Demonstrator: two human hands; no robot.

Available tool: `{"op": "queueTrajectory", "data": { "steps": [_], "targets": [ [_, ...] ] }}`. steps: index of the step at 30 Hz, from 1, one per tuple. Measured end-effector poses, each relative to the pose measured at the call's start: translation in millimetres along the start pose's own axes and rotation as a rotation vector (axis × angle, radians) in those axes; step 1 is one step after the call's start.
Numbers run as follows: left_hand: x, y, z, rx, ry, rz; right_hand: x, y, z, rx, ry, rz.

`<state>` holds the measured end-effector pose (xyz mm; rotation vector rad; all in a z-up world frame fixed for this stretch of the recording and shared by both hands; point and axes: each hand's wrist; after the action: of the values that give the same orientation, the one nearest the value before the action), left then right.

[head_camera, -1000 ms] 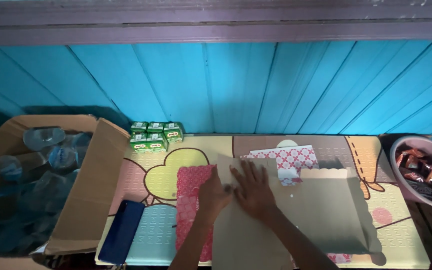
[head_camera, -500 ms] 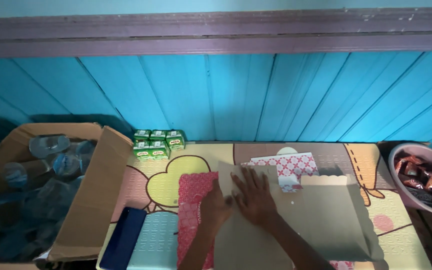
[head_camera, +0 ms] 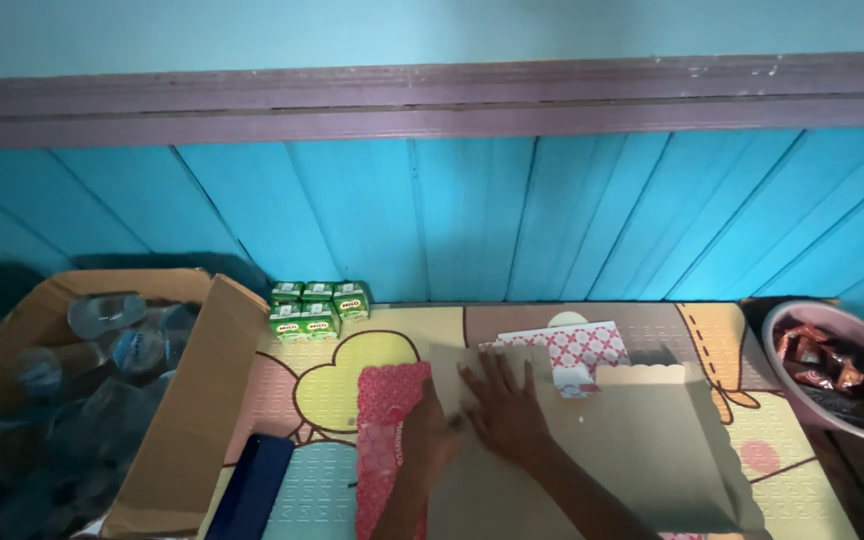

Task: The person folds and assembles decorative pink printed cardboard gift boxes at a table, pressing the box flaps and sides flat by hand and stacking finished boxes with a pile of completed boxes. They work on one box at a time, creasing the base and tucking the side panels into shape.

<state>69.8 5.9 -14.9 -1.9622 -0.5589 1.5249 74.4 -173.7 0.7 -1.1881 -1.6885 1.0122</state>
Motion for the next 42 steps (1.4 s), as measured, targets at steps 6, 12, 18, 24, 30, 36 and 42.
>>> {"op": "queueTrajectory", "data": {
  "steps": [6, 12, 18, 24, 30, 36, 42],
  "targets": [
    [12, 9, -3, 0.02, -0.04, -0.028, 14, 10, 20, 0.104, 0.18, 0.026],
    [-20, -19, 0, 0.094, -0.139, 0.031, 24, -11, 25, -0.005, 0.174, -0.079],
    [-20, -12, 10, 0.039, -0.061, -0.06, 26, -13, 27, 0.023, 0.169, -0.137],
    [-30, -16, 14, 0.029, -0.09, -0.062, 26, -10, 29, -0.11, 0.11, -0.073],
    [-24, -11, 19, 0.013, -0.062, 0.012, 21, -4, 28, -0.017, 0.136, -0.08],
    [-17, -3, 21, -0.023, -0.022, -0.003, 13, 4, 37, 0.049, 0.151, -0.088],
    [-25, -16, 24, -0.018, -0.055, 0.096, 19, -2, 47, 0.02, 0.182, -0.078]
  ]
}}
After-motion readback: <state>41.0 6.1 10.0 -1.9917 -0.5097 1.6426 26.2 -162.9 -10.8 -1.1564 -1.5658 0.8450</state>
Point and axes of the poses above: each hand's wrist, its own z-axis away from the middle knuckle, its own y-axis out of the palm, x = y × z, and after that the axes turned 14 degrees about y, right-handed
